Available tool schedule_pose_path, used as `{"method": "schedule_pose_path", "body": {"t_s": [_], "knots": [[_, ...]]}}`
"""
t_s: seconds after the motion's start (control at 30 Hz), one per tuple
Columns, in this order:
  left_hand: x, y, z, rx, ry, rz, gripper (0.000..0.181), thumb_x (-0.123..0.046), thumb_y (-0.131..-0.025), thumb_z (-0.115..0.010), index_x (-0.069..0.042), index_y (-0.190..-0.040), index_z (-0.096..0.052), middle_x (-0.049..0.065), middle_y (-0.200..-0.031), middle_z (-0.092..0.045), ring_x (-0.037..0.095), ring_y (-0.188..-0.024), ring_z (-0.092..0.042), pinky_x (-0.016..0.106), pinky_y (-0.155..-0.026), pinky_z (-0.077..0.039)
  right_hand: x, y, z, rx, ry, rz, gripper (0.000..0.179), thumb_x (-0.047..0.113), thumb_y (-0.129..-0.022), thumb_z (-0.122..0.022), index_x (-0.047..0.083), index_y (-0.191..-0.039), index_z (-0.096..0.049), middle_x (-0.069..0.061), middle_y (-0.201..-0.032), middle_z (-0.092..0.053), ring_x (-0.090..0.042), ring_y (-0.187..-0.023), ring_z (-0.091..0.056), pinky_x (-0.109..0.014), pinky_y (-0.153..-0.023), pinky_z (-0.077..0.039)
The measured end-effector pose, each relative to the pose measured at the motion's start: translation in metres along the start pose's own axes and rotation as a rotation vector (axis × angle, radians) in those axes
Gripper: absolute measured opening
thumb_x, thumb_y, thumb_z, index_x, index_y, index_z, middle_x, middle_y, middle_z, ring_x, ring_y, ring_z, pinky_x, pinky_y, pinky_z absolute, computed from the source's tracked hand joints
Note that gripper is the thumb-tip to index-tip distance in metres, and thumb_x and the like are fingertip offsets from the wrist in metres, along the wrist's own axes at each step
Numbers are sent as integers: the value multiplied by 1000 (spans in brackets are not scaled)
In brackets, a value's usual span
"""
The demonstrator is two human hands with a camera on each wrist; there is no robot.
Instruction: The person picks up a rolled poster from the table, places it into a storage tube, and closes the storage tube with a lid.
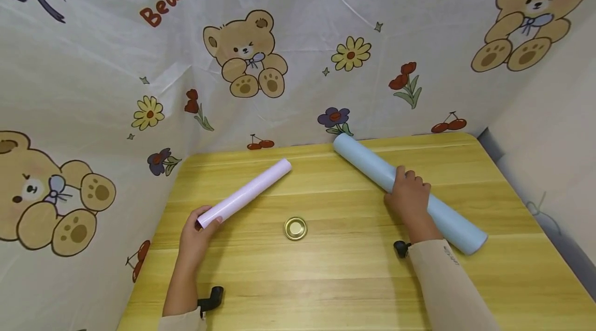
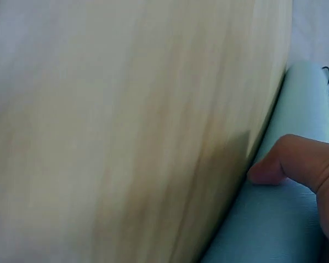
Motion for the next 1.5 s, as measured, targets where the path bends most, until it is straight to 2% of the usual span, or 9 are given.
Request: {"method": "schedule_pose_path", "body": {"t_s": [0.17,0.23,0.3,0.43,0.6,0.87,1.03,1.17,1.5], "knots": [[-3,2,-1,-58,207,14,53,-19,-98,-68,-9,-145,-45,18,-143,-46,26,-123,-48,14,-83,-52,-2,1,0,39,31,12,85,26,-82,-79,-10,-143,-32,-39,-130,-45,-59,-111,-48,-72,-86,-38],[-4,2,-2,-73,273,13,53,-17,-100,-64,-7,-147,-40,20,-144,-42,26,-124,-48,17,-88,-55,-2,1,0,48,30,21,86,26,-82,-79,-10,-144,-32,-39,-131,-45,-59,-111,-48,-73,-85,-39],[-2,1,-2,-85,308,24,54,-21,-103,-60,-10,-150,-36,20,-146,-39,28,-123,-51,26,-96,-56,-3,1,-1,46,29,24,86,26,-82,-80,-10,-144,-33,-39,-131,-45,-58,-111,-49,-73,-84,-39],[0,1,-2,-109,335,35,55,-28,-106,-54,-18,-153,-27,20,-146,-37,25,-110,-62,39,-102,-55,-8,-1,-2,25,30,27,85,27,-80,-80,-9,-142,-34,-37,-127,-47,-56,-106,-51,-72,-80,-41],[0,2,-1,-136,367,20,54,-30,-107,-48,-18,-152,-19,20,-142,-37,17,-99,-66,28,-94,-57,-12,-2,-5,13,13,24,84,27,-79,-79,-8,-142,-36,-35,-126,-50,-55,-105,-53,-70,-78,-42],[-2,0,-2,-159,480,-2,47,-29,-110,-40,-9,-148,-21,19,-142,-35,17,-94,-66,22,-86,-58,-18,-5,-5,60,-15,25,88,33,-78,-80,-8,-143,-37,-35,-129,-51,-55,-107,-54,-69,-80,-43],[-1,-1,-3,-164,523,14,52,-32,-110,-40,-11,-153,-21,15,-140,-35,14,-91,-64,21,-85,-58,-18,-6,-3,84,-28,42,88,38,-79,-80,-7,-143,-39,-34,-125,-55,-53,-105,-58,-67,-79,-47],[0,-1,-2,-169,552,26,49,-36,-109,-42,-14,-150,-28,11,-135,-38,15,-89,-65,22,-84,-59,-20,-6,-3,91,-24,59,87,41,-80,-79,-5,-143,-41,-33,-125,-57,-51,-105,-59,-66,-78,-49],[2,-3,-1,-153,612,37,40,-42,-108,-42,-19,-140,-37,10,-129,-40,14,-89,-65,23,-83,-60,-19,-1,-2,22,8,178,83,36,-77,-82,-1,-141,-45,-29,-128,-59,-50,-108,-59,-67,-85,-46]]}}
Point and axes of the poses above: each hand's wrist, its own y-axis away from the middle knuckle, its own z-axis out of the back of the hand, x = y × z, the point moved 6 cm from there along -y, towards the middle knuckle
